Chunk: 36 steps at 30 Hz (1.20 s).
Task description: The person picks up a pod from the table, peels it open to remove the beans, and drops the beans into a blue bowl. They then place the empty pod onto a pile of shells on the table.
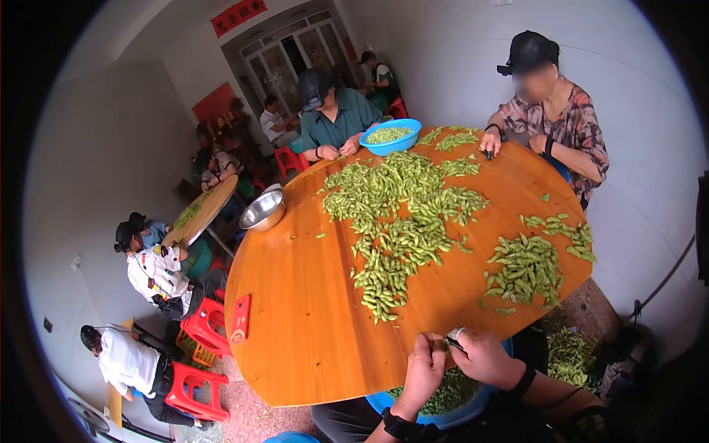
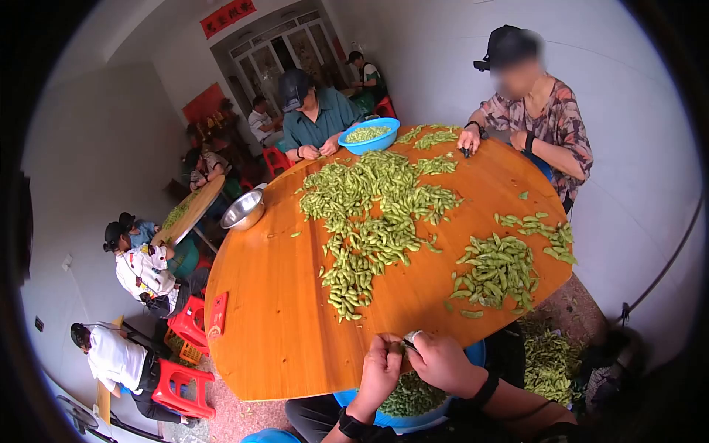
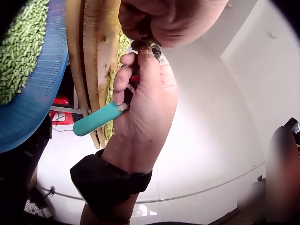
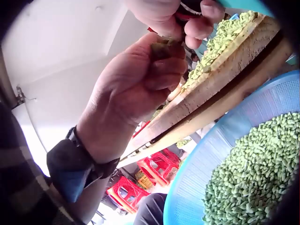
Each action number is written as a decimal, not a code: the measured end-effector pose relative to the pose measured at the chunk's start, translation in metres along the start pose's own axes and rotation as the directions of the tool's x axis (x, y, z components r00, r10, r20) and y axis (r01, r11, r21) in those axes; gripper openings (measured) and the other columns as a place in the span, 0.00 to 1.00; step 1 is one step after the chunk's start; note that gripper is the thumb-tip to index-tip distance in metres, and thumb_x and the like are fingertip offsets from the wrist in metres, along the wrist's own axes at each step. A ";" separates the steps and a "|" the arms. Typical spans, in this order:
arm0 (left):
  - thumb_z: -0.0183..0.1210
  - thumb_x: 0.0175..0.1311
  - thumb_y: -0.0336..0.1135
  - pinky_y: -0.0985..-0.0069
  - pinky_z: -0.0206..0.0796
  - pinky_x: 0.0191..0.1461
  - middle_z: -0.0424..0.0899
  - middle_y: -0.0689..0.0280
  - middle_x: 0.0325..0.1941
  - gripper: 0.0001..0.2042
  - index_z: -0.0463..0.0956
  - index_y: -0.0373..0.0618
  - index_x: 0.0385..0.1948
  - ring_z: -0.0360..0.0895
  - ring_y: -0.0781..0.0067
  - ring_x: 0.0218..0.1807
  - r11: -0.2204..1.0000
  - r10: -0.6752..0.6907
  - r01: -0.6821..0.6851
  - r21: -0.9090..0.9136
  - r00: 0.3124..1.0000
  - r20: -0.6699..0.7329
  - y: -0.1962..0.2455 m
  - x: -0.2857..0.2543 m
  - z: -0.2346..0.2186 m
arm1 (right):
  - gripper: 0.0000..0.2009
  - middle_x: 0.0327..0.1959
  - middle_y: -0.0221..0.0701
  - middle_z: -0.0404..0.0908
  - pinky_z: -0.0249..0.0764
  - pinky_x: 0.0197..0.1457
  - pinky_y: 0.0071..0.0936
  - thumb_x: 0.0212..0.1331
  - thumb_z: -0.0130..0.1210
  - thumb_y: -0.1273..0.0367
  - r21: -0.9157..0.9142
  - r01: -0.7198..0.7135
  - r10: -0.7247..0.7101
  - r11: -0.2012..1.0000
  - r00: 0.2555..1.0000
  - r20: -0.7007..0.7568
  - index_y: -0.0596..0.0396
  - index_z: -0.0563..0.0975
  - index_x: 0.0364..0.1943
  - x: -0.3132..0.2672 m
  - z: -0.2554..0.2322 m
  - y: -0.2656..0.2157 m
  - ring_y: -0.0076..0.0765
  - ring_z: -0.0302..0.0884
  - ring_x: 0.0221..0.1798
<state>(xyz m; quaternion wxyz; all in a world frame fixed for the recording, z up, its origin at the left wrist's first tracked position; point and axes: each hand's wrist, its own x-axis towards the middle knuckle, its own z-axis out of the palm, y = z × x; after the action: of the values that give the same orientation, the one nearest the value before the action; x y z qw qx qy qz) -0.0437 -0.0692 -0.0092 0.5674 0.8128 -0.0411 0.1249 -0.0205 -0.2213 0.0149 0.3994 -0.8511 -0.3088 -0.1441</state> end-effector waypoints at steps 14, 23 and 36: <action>0.45 0.69 0.24 0.62 0.72 0.42 0.80 0.46 0.37 0.08 0.70 0.36 0.45 0.80 0.44 0.40 1.000 0.000 0.000 0.006 1.000 0.022 0.003 -0.014 0.007 | 0.06 0.22 0.41 0.75 0.69 0.27 0.42 0.48 0.58 0.76 -0.126 -0.117 0.107 0.985 0.991 -0.083 0.58 0.71 0.28 -0.004 0.021 -0.007 0.53 0.76 0.26; 0.47 0.73 0.30 0.84 0.62 0.28 0.76 0.69 0.28 0.08 0.74 0.39 0.44 0.69 0.84 0.26 0.955 -0.250 0.235 -0.182 0.966 -0.066 0.001 -0.030 -0.011 | 0.08 0.18 0.43 0.74 0.69 0.26 0.45 0.59 0.56 0.69 -0.110 -0.287 0.267 0.952 0.950 -0.161 0.58 0.71 0.28 0.013 -0.020 0.023 0.55 0.74 0.23; 0.61 0.57 0.33 0.63 0.69 0.28 0.80 0.50 0.22 0.08 0.79 0.37 0.25 0.80 0.52 0.26 0.838 0.178 -0.053 0.543 0.967 -0.180 0.015 0.059 -0.056 | 0.05 0.20 0.37 0.72 0.68 0.23 0.32 0.65 0.46 0.74 0.163 -0.372 0.372 0.914 0.928 0.032 0.63 0.70 0.34 0.014 -0.048 0.068 0.35 0.74 0.19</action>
<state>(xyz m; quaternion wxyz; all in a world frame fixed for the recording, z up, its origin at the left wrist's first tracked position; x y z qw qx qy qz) 0.0008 -0.0180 0.0378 0.3112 0.9151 0.0101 0.2563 0.0340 -0.2855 0.0125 0.4891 -0.8580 -0.1522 -0.0391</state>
